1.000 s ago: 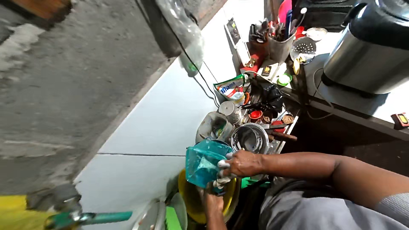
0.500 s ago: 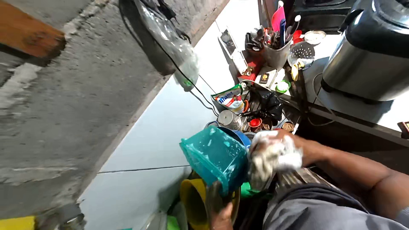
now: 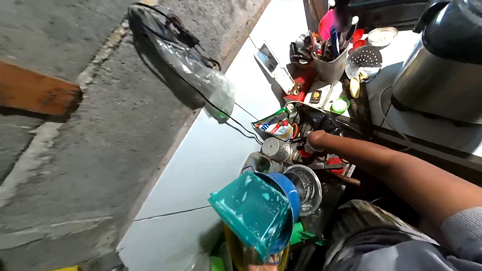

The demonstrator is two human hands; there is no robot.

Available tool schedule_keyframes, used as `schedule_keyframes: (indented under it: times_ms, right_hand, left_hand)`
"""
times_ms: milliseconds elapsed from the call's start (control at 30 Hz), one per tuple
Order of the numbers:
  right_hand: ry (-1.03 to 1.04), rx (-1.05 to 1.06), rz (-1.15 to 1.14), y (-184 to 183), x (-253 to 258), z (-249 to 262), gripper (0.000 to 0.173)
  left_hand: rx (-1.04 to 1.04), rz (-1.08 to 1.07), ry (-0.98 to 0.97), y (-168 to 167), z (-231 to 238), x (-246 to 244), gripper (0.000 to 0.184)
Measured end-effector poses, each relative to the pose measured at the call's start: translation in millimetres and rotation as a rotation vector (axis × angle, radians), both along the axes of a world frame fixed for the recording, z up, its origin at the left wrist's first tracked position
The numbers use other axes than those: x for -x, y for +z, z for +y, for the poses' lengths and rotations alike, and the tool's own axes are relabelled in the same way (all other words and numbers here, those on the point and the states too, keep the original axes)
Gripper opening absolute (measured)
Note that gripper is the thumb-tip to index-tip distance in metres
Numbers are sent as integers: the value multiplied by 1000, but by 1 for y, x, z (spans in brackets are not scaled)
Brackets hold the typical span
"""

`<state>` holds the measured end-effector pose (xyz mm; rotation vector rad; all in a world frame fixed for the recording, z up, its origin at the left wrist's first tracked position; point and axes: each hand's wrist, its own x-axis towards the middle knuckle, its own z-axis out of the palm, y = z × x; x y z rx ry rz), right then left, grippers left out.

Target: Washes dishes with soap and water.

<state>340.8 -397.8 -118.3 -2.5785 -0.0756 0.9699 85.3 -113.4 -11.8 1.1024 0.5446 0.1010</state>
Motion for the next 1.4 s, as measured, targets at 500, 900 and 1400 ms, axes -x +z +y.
schedule_keyframes:
  times_ms: [500,900,1400]
  right_hand:
    - [2,-104,-234,59,19,-95,41]
    - [-402,-94,-781,129,51,-208,38]
    - [-331,-636,-1124,114,138,-193,29]
  left_hand:
    - [-99,43,-141,17,-54,-39,23]
    - [-120,200,-466,-24,-178,-134,64]
    - [-337,307,-482,-137,-241,-162,85]
